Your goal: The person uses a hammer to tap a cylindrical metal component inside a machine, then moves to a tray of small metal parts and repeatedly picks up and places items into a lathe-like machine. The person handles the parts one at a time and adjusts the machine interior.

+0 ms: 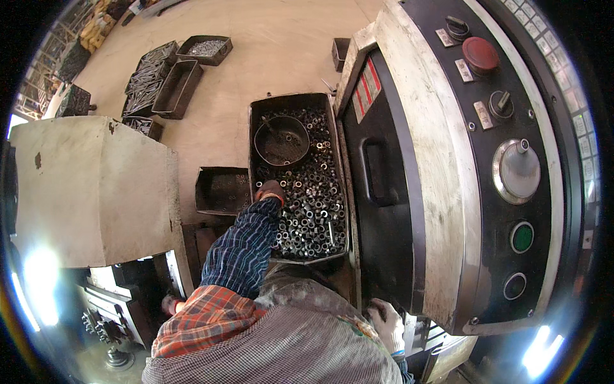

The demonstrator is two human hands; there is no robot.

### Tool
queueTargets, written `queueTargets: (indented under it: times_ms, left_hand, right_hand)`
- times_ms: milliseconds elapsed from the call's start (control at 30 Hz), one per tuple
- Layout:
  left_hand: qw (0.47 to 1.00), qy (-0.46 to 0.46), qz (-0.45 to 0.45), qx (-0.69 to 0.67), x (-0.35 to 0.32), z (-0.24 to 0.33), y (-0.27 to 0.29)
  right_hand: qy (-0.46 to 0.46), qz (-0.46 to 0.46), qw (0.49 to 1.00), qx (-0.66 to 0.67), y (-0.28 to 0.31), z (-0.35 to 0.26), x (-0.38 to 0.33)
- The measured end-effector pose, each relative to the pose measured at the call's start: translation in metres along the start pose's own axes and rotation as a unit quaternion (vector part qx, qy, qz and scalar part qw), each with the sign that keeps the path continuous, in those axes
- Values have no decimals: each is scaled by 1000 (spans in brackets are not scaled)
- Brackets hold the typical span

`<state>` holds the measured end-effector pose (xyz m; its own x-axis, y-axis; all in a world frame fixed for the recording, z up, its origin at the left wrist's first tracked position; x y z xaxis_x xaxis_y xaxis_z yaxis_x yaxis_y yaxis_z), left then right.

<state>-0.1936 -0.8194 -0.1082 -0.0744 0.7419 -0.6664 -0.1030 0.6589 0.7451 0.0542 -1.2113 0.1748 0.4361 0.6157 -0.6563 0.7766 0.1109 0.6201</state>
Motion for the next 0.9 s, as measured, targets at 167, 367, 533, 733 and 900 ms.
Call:
queueTargets:
  times_ms: [167, 367, 533, 733, 900]
  left_hand:
    - [989, -55, -27, -136, -24, -18, 6]
    - [880, -130, 10, -457, -115, -49, -2]
    - [863, -61, -104, -490, -169, -30, -58]
    - [918, -76, -259, -291, -167, -24, -47]
    - [938, -300, -10, -174, -151, 14, 1]
  right_hand:
    - [5, 24, 999, 24, 2, 5, -3]
    - [39, 66, 995, 66, 5, 14, 4]
    - [22, 60, 994, 85, 12, 2, 3]
    - [24, 66, 994, 81, 23, 9, -9]
    - [-38, 92, 988, 118, 30, 42, -14]
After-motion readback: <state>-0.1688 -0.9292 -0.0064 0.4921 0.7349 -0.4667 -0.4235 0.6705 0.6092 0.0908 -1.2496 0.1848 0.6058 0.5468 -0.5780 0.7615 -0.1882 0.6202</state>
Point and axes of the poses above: each hand's wrist, its own x-axis towards the middle knuckle, its own y-axis out of the back of the hand, z = x × y, the point moved 4 cm from there along x, towards the middle knuckle, and after that the axes turned 10 degrees about -x, right-handed, at the moved point
